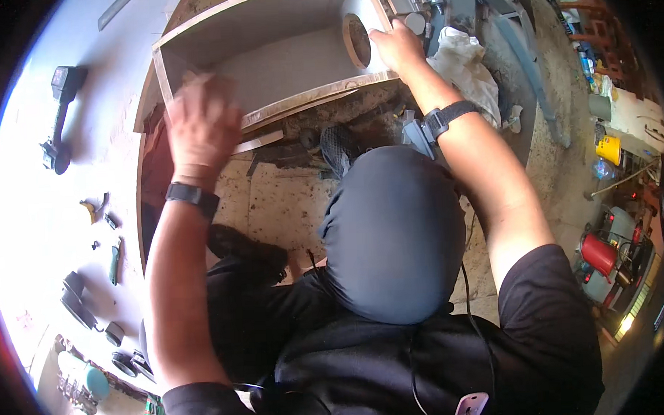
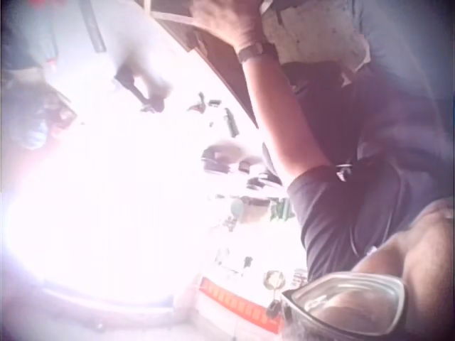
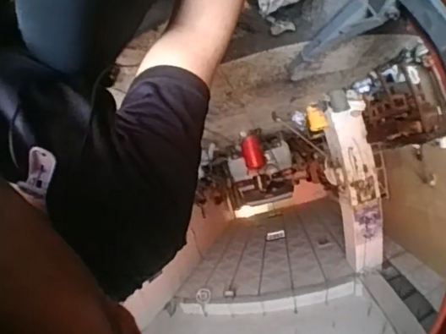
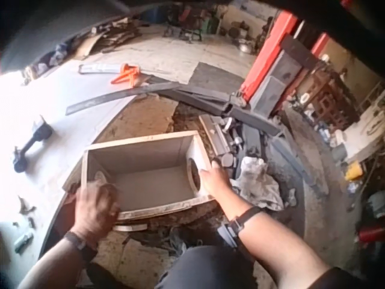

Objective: Assembling a wooden speaker box housing and checking the fit of audio speakers.

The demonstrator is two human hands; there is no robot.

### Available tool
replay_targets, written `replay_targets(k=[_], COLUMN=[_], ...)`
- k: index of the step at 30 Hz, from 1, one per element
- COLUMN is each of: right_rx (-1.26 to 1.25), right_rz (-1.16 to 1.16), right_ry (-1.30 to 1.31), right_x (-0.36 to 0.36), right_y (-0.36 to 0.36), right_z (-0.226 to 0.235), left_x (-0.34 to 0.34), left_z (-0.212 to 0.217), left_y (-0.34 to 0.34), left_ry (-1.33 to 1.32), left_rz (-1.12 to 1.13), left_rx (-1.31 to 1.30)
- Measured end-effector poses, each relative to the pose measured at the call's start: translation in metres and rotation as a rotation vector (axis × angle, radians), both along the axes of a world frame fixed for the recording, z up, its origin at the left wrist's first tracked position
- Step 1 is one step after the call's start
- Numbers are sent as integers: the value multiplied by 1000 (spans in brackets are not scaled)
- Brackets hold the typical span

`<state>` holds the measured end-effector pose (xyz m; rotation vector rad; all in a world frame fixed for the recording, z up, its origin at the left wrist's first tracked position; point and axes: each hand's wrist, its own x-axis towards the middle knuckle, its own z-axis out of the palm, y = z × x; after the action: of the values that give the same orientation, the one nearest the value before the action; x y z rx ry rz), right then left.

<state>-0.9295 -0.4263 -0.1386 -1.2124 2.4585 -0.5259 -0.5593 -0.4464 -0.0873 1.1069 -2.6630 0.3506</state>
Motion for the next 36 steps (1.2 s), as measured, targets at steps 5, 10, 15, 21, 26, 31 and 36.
replay_targets(k=[5,10,15,21,26,31,36], right_rx=[24,-58,-20,-1,16,-15,14], right_rz=[26,9,12,19,1,13,-11], right_ry=[5,-39,-20,-43,-12,3,17], right_x=[1,-2,6,4,-1,7,9], right_y=[-2,0,-4,-3,0,-4,-4], right_z=[-1,-6,-2,4,-1,0,5], left_x=[-37,-26,6,16,41,83,112], left_z=[-25,-85,-104,-24,67,80,39], left_y=[68,87,73,79,51,5,-10], left_ry=[-53,-73,-289,-309,44,796,985], left_rz=[-437,-172,-53,-45,154,584,554], left_rx=[359,150,282,512,751,1398,1539])
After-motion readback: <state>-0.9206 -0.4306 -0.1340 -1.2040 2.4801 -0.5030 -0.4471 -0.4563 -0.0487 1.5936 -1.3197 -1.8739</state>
